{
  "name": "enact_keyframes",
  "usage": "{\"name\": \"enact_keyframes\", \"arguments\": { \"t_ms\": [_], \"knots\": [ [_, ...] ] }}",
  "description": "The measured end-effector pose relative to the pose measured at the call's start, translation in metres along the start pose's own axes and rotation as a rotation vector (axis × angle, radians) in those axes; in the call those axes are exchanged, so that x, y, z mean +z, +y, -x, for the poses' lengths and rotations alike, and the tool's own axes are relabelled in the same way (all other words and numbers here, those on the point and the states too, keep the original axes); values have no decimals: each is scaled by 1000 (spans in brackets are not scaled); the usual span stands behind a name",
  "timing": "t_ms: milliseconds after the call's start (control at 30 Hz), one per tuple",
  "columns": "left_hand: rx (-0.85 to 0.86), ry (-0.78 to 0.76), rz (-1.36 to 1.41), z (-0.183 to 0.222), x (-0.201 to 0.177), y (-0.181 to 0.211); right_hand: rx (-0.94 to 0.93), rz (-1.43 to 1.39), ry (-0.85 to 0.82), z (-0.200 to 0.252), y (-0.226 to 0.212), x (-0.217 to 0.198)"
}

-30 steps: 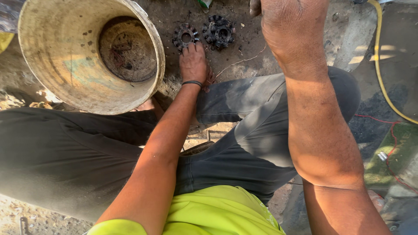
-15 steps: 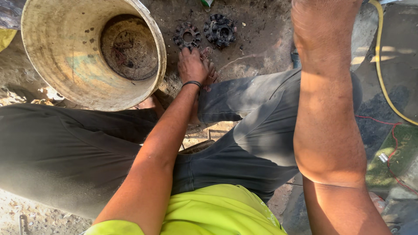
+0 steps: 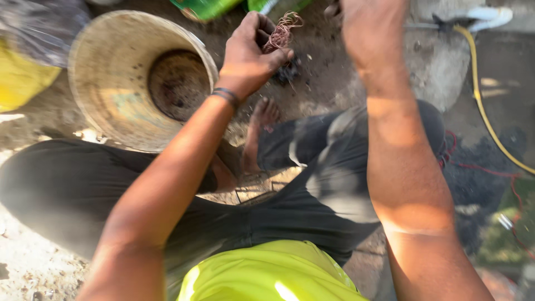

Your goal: The person manipulates an electric motor stator by hand, unwinding and removing old copper wire and handling mechanical components over a bucket.

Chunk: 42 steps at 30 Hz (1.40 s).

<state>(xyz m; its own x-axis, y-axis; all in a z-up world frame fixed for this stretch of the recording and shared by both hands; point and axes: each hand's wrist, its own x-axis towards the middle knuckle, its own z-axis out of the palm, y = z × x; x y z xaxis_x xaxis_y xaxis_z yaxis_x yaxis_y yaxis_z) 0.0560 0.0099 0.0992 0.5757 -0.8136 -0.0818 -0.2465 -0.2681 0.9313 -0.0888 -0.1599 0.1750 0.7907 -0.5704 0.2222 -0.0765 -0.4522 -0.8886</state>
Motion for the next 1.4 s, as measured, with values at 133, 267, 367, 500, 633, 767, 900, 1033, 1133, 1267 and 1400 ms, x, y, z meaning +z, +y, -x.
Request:
{"name": "enact_keyframes", "arguments": {
  "t_ms": [133, 267, 367, 500, 633, 767, 900, 1033, 1133, 1267, 1400],
  "knots": [
    [274, -179, 292, 19, -65, 54, 190, -90, -221, 8, -32, 32],
    [107, -85, 366, 51, -110, 97, 315, -464, -510, 17, -41, 89],
    [149, 43, 426, 55, -120, 96, 306, -548, -630, 27, -36, 114],
    [13, 222, 633, 48, -146, 72, 139, -160, -566, 26, -40, 117],
    [401, 488, -289, 40, -176, 53, -273, 121, -483, 16, -56, 99],
    [452, -189, -710, 46, -160, 61, -302, 177, -223, -3, -53, 59],
    [341, -153, -143, 76, -157, 81, -125, -196, -409, 9, -41, 86],
    [578, 18, -666, 60, -157, 71, -285, 414, -517, 24, -53, 100],
    [554, -330, -338, 69, -154, 72, -309, 610, -500, 10, -48, 86],
    [347, 28, -96, 56, -164, 67, -320, 462, -548, 25, -53, 104],
    [332, -111, -1109, 66, -155, 74, -397, 612, -476, 19, -49, 96]
  ]
}}
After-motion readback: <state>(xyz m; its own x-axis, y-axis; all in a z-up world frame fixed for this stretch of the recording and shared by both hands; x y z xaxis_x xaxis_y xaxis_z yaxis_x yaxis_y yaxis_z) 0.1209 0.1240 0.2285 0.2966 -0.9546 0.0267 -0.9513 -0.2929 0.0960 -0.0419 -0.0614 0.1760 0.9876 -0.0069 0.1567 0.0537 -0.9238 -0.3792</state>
